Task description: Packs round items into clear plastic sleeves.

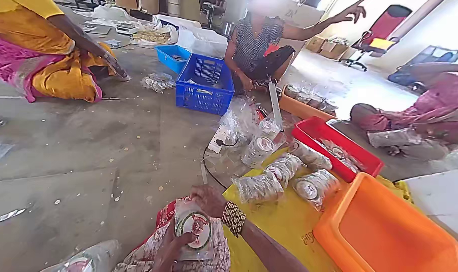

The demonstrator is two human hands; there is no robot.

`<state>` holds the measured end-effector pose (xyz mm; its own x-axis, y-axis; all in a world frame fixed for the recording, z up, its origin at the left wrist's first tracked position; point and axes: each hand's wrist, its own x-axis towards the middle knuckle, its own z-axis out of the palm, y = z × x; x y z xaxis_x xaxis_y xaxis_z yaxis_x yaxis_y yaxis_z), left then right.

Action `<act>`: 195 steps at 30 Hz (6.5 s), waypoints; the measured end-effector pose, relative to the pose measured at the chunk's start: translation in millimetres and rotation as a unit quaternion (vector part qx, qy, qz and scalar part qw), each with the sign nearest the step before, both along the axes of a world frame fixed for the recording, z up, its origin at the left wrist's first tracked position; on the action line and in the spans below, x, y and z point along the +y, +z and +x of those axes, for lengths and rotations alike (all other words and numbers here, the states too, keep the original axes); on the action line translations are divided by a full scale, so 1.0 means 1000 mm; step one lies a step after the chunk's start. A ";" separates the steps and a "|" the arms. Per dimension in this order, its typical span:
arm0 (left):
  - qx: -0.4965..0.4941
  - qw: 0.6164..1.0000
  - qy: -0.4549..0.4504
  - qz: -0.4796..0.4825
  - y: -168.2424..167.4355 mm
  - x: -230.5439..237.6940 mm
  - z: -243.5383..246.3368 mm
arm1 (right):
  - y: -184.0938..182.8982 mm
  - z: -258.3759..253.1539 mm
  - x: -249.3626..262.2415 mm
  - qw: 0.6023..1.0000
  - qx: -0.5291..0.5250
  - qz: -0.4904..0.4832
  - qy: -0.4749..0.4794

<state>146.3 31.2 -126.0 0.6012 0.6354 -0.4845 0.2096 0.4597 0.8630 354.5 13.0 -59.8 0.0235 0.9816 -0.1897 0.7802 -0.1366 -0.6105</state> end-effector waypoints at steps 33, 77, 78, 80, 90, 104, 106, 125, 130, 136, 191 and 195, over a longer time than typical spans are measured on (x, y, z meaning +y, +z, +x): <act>-0.051 0.999 -0.016 -0.009 0.001 0.002 -0.001 | 0.010 -0.023 0.012 0.999 -0.020 0.047 -0.001; -0.001 1.000 -0.006 -0.018 0.002 0.002 0.001 | -0.036 -0.002 -0.079 0.953 0.069 0.182 -0.231; -0.002 1.000 -0.005 -0.020 0.001 0.003 0.001 | -0.038 -0.005 -0.078 0.966 0.085 0.146 -0.194; -0.003 1.000 -0.004 -0.022 -0.001 0.004 0.000 | -0.037 -0.003 -0.075 0.965 0.104 0.147 -0.189; -0.004 0.998 0.009 -0.055 0.005 0.004 0.000 | -0.078 0.039 -0.128 0.934 -0.091 -0.191 -0.287; -0.120 0.991 0.054 -0.027 0.012 -0.010 -0.010 | -0.022 -0.059 -0.072 0.897 0.315 0.068 -0.301; -0.153 0.988 0.003 0.017 0.020 -0.011 -0.013 | -0.026 -0.082 -0.070 0.846 0.355 0.115 -0.382; 0.031 0.968 0.066 0.241 -0.028 -0.021 0.038 | -0.080 -0.071 -0.047 0.831 0.121 0.279 -0.465; 0.035 0.962 0.090 0.257 -0.039 -0.023 0.041 | -0.092 -0.066 -0.045 0.825 0.128 0.323 -0.446; 0.012 0.958 0.109 0.265 -0.047 -0.021 0.043 | -0.098 -0.062 -0.040 0.822 0.128 0.341 -0.438; -0.077 0.989 0.068 -0.106 0.039 -0.015 0.004 | 0.002 -0.039 -0.042 0.988 -0.053 -0.095 0.113; -0.042 0.998 0.017 -0.038 0.058 -0.007 -0.009 | 0.000 -0.049 -0.052 0.999 0.034 0.001 0.043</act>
